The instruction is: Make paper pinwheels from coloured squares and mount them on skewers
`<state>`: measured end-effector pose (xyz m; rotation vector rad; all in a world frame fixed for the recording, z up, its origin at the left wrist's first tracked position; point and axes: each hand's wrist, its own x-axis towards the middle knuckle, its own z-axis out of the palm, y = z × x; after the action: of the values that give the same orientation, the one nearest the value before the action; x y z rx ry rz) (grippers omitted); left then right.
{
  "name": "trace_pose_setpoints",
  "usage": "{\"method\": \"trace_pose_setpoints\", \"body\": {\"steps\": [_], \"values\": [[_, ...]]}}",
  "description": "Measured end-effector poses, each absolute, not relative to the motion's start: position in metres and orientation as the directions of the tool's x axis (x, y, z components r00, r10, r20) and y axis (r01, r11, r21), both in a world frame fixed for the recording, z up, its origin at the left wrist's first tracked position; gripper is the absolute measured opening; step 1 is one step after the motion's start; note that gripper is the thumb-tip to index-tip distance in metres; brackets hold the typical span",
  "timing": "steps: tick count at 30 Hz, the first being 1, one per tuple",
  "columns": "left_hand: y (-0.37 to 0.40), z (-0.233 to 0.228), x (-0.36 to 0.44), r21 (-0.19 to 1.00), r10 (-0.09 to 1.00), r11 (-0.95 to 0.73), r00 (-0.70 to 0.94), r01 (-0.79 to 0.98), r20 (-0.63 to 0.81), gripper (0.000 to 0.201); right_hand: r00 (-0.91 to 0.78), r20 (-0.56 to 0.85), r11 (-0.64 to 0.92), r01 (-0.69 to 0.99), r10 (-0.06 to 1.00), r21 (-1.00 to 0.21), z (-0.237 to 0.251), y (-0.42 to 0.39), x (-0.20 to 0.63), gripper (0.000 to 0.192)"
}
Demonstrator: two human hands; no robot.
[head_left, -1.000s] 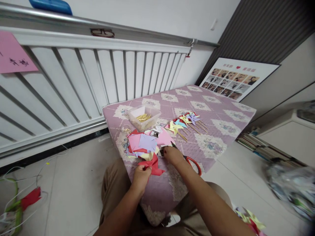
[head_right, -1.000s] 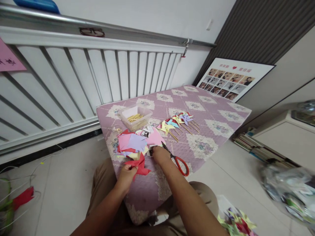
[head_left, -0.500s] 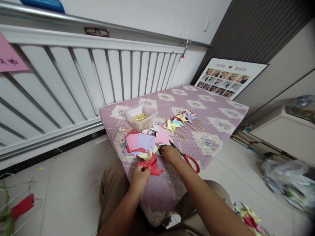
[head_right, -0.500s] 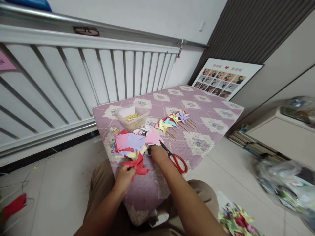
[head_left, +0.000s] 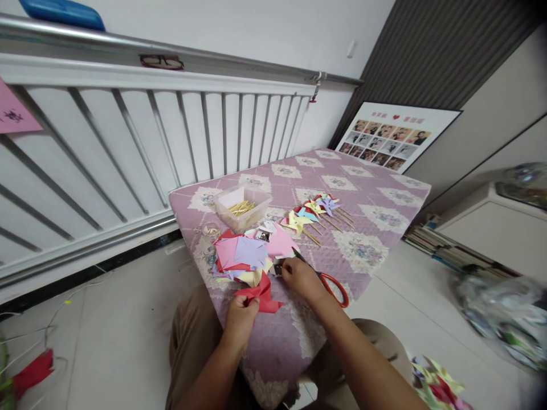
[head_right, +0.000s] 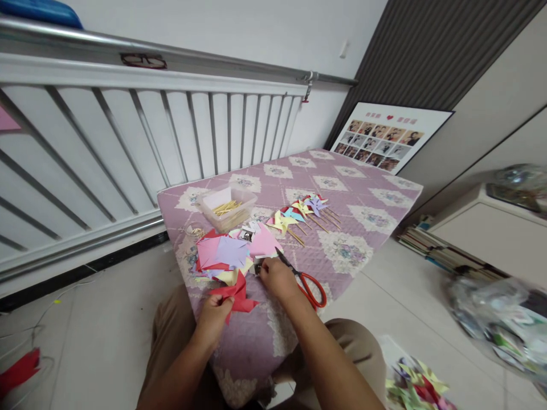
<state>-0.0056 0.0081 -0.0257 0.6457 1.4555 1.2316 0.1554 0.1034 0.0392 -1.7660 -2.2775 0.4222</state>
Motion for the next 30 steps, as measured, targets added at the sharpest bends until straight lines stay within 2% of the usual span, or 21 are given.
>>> {"method": "trace_pose_setpoints", "body": {"steps": [9,21,30], "values": [[0.006,-0.027,-0.006,0.922,0.883,0.328,-0.280,-0.205,-0.377,0.016,-0.252,0.102,0.268,0.816,0.962,-0.513,0.009,0.058,0.177,0.014],[0.006,-0.027,-0.006,0.932,0.880,0.350,-0.310,-0.090,-0.361,0.018,-0.165,0.206,0.258,0.751,0.965,-0.608,-0.014,0.049,0.185,0.017],[0.007,-0.030,-0.008,0.927,0.877,0.374,-0.323,-0.006,-0.356,0.020,-0.148,0.216,0.252,0.748,0.965,-0.613,-0.016,0.042,0.182,0.022]]}}
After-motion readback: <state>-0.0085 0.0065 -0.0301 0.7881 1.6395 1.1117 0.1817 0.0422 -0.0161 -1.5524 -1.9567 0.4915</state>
